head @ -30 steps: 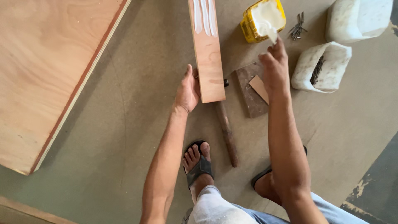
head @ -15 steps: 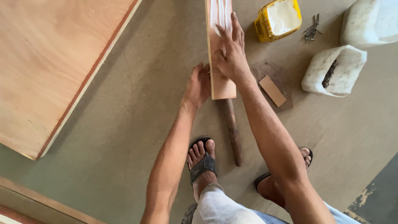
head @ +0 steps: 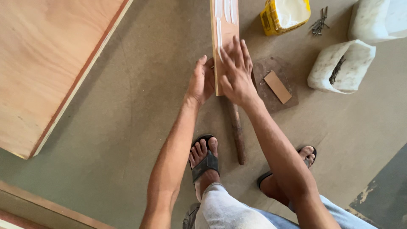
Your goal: The person hammers nails into a wooden plank, applies glue to the plank, and attaches it to a larger wooden board. The person uses a hammer and nails to secure the plank in place.
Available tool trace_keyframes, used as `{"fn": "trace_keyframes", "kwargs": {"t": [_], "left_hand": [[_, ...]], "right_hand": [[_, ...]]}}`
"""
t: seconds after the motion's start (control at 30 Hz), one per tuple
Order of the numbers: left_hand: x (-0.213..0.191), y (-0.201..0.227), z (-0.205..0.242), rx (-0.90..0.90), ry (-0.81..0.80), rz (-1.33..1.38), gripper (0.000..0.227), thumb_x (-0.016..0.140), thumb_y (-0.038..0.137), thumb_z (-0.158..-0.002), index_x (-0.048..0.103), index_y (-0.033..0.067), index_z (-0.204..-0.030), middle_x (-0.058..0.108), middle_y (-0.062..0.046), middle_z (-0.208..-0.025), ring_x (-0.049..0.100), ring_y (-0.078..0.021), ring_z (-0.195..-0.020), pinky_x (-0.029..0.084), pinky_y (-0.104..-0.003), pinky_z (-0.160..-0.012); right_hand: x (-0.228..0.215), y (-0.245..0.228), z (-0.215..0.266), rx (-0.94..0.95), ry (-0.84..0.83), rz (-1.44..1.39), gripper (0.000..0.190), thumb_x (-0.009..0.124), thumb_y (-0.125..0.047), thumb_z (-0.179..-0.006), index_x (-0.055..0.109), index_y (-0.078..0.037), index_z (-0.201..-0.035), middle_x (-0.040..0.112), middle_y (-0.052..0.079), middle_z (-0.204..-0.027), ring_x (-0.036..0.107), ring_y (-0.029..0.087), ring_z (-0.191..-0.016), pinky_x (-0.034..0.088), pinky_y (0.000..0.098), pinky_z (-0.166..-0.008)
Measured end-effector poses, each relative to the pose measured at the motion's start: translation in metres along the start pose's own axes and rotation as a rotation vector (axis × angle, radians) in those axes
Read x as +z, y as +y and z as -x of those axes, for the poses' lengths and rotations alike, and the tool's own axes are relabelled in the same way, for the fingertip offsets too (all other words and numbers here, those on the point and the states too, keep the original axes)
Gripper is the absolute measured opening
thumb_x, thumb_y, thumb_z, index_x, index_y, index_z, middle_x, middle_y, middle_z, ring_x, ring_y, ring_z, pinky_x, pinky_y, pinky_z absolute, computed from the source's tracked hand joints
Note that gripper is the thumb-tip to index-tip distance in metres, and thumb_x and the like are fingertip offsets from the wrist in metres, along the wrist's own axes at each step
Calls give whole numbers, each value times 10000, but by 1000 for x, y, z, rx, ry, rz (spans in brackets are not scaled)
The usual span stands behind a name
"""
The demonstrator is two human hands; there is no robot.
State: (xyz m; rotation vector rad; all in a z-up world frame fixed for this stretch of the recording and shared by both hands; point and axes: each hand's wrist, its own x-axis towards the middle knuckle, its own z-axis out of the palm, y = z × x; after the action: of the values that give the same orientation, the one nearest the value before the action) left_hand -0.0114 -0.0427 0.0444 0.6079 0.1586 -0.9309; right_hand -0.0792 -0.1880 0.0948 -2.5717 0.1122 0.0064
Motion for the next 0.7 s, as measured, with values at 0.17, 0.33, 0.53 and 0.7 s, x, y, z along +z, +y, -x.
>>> {"fn": "trace_keyframes", "kwargs": {"t": [0.17, 0.33, 0.53, 0.7], "left_hand": [[2, 0, 0, 8, -31, 30, 719, 354, 537, -1066, 436, -26, -1506, 599, -195, -1391, 593, -282, -1271, 457, -455, -1152], [4, 1, 0, 7, -31, 38, 732, 360, 541, -1055, 435, -34, -1503, 587, -202, -1435, 571, -278, -1323, 431, -440, -1170], [8, 9, 5, -2, -49, 51, 750, 378, 550, -1051, 426, -35, -1517, 570, -200, -1475, 552, -282, -1368, 392, -434, -1216], [4, 13, 4, -27, -2, -3, 747, 393, 550, -1026, 420, -15, -1514, 582, -184, -1451, 568, -280, -1332, 414, -439, -1181]], "right_hand": [[-22, -28, 40, -6, -81, -3, 794, 522, -233, -902, 316, -148, -1664, 54, 217, -1744, 3, 425, -1622, 34, 577, -1311], [-31, -46, 64, -29, -131, 47, 851, 579, -212, -853, 306, -58, -1644, 80, 271, -1715, 14, 451, -1600, 13, 579, -1293], [-20, -44, 87, -81, -98, 50, 835, 626, -214, -822, 366, -27, -1593, 133, 284, -1681, 67, 453, -1577, 40, 588, -1274], [-10, -25, 88, -284, 165, 84, 636, 661, -166, -893, 456, -131, -1494, 180, 212, -1709, 177, 358, -1594, 129, 570, -1326]]}}
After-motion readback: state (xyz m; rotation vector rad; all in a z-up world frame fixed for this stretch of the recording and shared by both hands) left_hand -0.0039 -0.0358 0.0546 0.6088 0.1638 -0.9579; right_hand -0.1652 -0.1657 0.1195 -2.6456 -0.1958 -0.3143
